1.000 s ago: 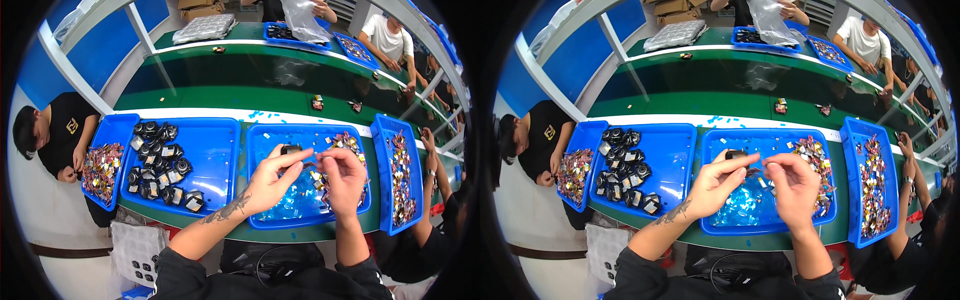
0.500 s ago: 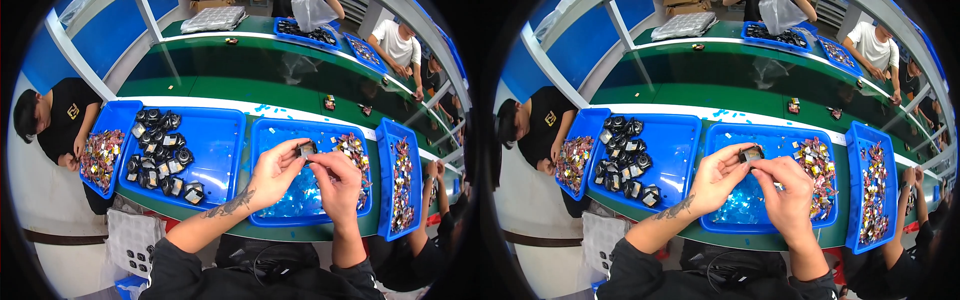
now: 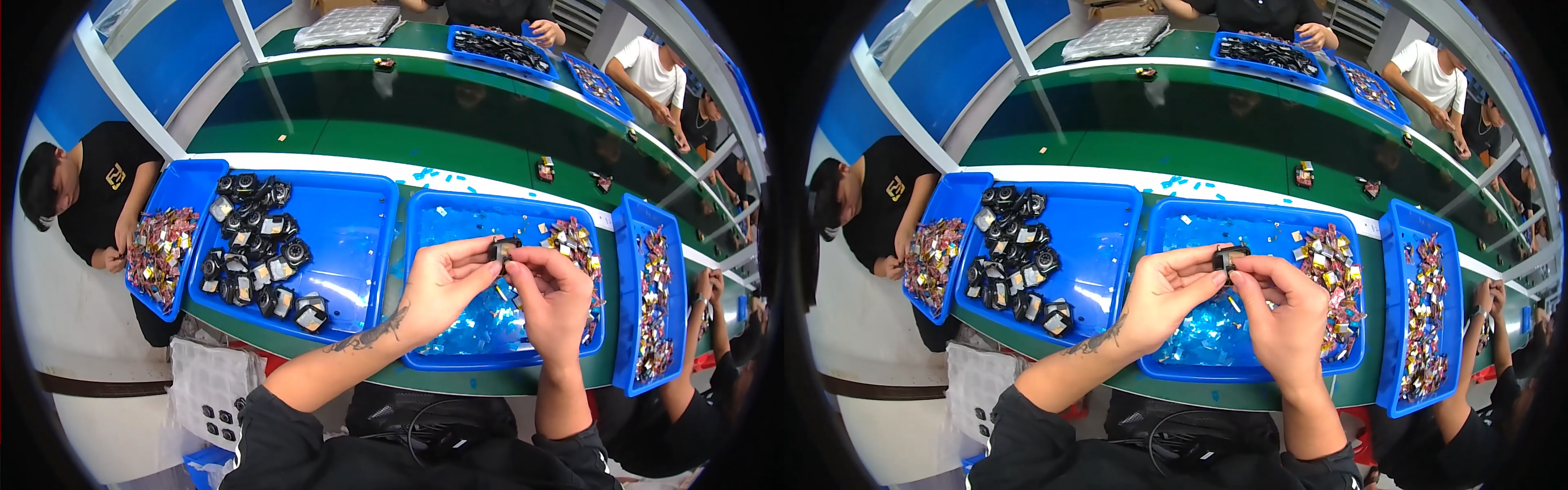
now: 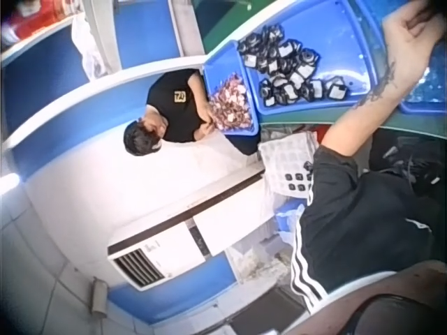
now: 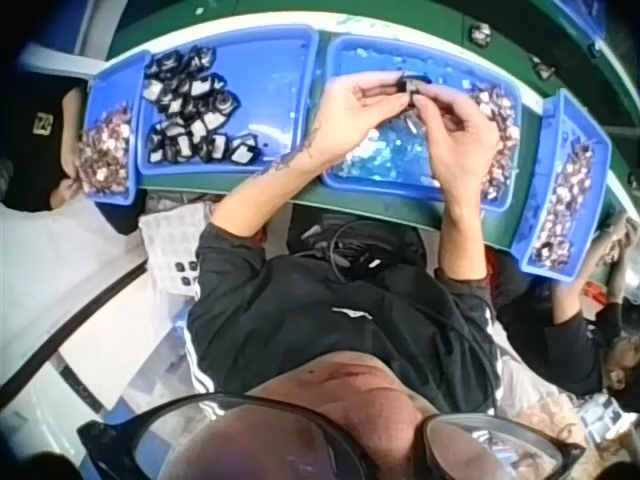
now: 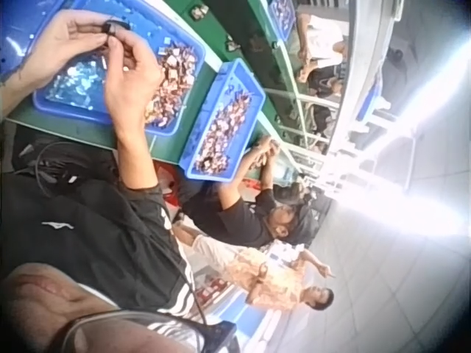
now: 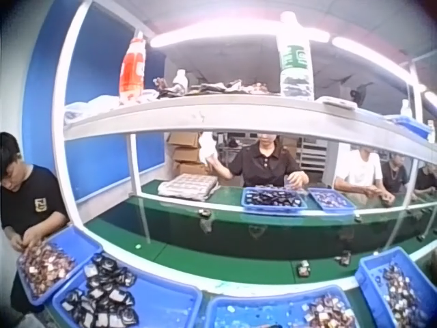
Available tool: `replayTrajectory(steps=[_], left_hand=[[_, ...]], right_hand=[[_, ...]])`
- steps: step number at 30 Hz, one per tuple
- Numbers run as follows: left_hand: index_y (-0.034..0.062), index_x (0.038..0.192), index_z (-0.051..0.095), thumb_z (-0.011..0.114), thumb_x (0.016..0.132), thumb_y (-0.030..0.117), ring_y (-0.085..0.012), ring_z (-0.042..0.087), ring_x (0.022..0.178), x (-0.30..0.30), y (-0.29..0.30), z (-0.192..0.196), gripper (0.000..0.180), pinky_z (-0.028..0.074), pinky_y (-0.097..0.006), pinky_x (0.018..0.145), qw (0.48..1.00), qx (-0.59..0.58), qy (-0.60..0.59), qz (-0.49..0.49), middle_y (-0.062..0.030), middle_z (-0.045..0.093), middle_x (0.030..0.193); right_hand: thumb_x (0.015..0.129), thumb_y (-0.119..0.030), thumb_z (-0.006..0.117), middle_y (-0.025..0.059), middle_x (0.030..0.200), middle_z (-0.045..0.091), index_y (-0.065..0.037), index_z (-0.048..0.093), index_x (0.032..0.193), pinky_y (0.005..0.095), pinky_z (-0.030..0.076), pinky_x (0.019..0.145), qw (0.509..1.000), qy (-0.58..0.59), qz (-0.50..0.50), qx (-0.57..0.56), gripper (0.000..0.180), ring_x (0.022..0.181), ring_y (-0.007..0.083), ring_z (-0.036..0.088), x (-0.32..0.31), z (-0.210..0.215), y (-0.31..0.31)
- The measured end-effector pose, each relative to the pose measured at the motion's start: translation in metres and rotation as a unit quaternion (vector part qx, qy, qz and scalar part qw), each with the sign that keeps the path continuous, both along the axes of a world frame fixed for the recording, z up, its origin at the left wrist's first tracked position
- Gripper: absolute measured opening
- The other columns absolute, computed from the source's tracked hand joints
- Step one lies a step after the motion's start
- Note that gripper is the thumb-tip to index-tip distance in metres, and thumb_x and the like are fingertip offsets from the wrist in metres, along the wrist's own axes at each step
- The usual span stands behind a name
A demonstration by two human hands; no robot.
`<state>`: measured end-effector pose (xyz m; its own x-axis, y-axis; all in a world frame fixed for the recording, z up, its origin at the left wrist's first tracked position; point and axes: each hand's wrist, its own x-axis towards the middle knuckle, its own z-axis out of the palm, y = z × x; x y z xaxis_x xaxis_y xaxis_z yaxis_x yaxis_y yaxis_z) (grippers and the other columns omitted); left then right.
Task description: Manually assembling small electronic parts into housing components on a production line.
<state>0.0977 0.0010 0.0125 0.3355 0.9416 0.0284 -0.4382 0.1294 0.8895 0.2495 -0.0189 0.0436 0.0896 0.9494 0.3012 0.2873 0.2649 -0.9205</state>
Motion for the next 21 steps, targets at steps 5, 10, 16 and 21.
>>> replayTrajectory(steps=[5, 10, 16, 21], left_hand=[[-0.0077, 0.129, 0.054, 0.059, 0.094, 0.001, -0.0116, 0.063, 0.1, 0.002, -0.002, -0.008, 0.037, 0.052, -0.024, 0.085, 1.0, 0.012, -0.005, 0.0, -0.0122, 0.066, 0.115], [-0.0077, 0.129, 0.055, 0.059, 0.094, 0.002, -0.0115, 0.063, 0.099, 0.004, -0.002, -0.01, 0.036, 0.052, -0.024, 0.085, 1.0, 0.022, 0.006, 0.008, -0.0123, 0.066, 0.115], [-0.0085, 0.128, 0.055, 0.058, 0.095, 0.001, -0.0129, 0.062, 0.103, 0.004, -0.003, -0.011, 0.034, 0.052, -0.026, 0.089, 1.0, 0.027, 0.004, 0.012, -0.0134, 0.065, 0.118], [-0.0089, 0.127, 0.055, 0.058, 0.095, 0.0, -0.0139, 0.061, 0.106, 0.005, -0.003, -0.011, 0.034, 0.051, -0.027, 0.092, 1.0, 0.029, -0.002, 0.01, -0.0137, 0.064, 0.119]], right_hand=[[0.082, 0.002, 0.071, 0.0094, 0.082, 0.071, 0.003, 0.068, 0.091, 0.0246, 0.054, 0.066, 0.999, -0.049, -0.009, 0.005, 0.009, 0.07, 0.0123, 0.068, 0.002, 0.002, 0.001], [0.081, 0.001, 0.071, 0.0085, 0.079, 0.071, 0.002, 0.068, 0.087, 0.0245, 0.053, 0.063, 0.997, -0.072, -0.017, 0.032, 0.007, 0.067, 0.0117, 0.065, 0.001, 0.002, 0.002], [0.082, 0.001, 0.07, 0.0088, 0.077, 0.07, 0.003, 0.068, 0.087, 0.0247, 0.051, 0.062, 0.996, -0.077, -0.014, 0.044, 0.006, 0.066, 0.0111, 0.063, 0.0, 0.003, 0.002], [0.082, 0.001, 0.069, 0.0085, 0.077, 0.069, 0.004, 0.068, 0.088, 0.0242, 0.05, 0.062, 0.998, -0.052, -0.006, 0.032, 0.006, 0.066, 0.0105, 0.062, 0.001, 0.003, 0.003]])
